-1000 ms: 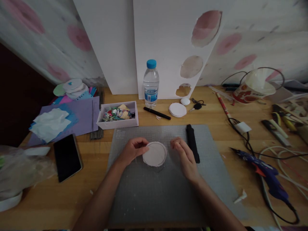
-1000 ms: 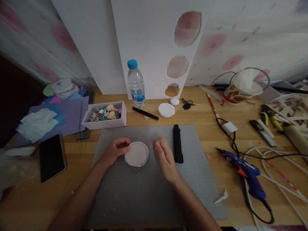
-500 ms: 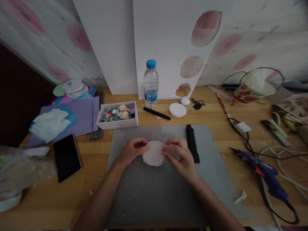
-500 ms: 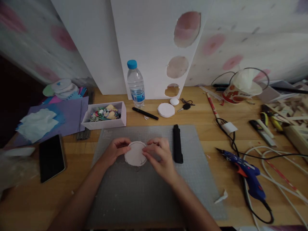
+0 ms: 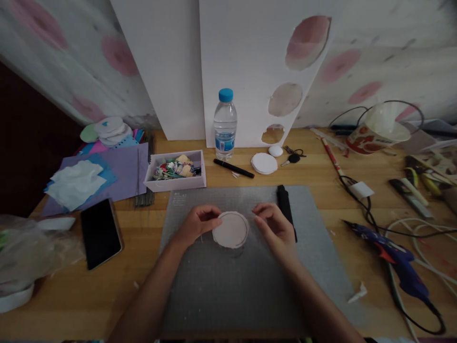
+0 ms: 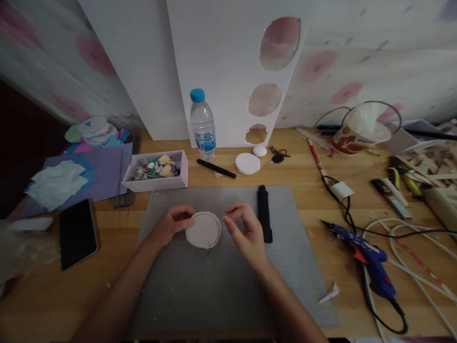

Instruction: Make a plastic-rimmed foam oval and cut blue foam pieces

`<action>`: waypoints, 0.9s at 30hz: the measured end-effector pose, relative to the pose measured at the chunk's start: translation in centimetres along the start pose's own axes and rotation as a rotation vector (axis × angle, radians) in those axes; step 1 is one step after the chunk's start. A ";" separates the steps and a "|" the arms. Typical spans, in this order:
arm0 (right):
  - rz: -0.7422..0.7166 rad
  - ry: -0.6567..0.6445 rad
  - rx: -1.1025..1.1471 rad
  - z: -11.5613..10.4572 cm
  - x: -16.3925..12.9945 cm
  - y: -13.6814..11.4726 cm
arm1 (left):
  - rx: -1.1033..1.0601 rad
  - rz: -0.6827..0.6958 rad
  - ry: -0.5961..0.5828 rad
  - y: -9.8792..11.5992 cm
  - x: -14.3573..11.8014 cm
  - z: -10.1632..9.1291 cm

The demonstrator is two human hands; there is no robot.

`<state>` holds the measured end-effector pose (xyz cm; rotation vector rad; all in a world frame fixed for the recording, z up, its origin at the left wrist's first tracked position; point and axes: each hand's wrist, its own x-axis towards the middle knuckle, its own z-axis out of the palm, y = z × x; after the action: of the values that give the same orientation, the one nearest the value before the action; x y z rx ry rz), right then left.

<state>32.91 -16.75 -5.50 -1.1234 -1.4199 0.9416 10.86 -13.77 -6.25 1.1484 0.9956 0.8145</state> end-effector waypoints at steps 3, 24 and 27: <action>0.146 -0.152 0.051 0.0 0.1 0.0 | 0.029 0.056 -0.060 0.1 -0.2 0.0; 0.117 -0.290 -0.049 0.3 -0.5 0.3 | 0.196 0.241 -0.112 -0.6 -0.2 0.5; 0.119 -0.278 -0.067 0.3 -0.4 0.3 | 0.184 0.236 -0.120 -0.8 -0.2 0.4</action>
<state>32.64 -17.10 -5.90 -1.1704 -1.6318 1.1783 11.15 -14.28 -6.90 1.4760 0.8584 0.8423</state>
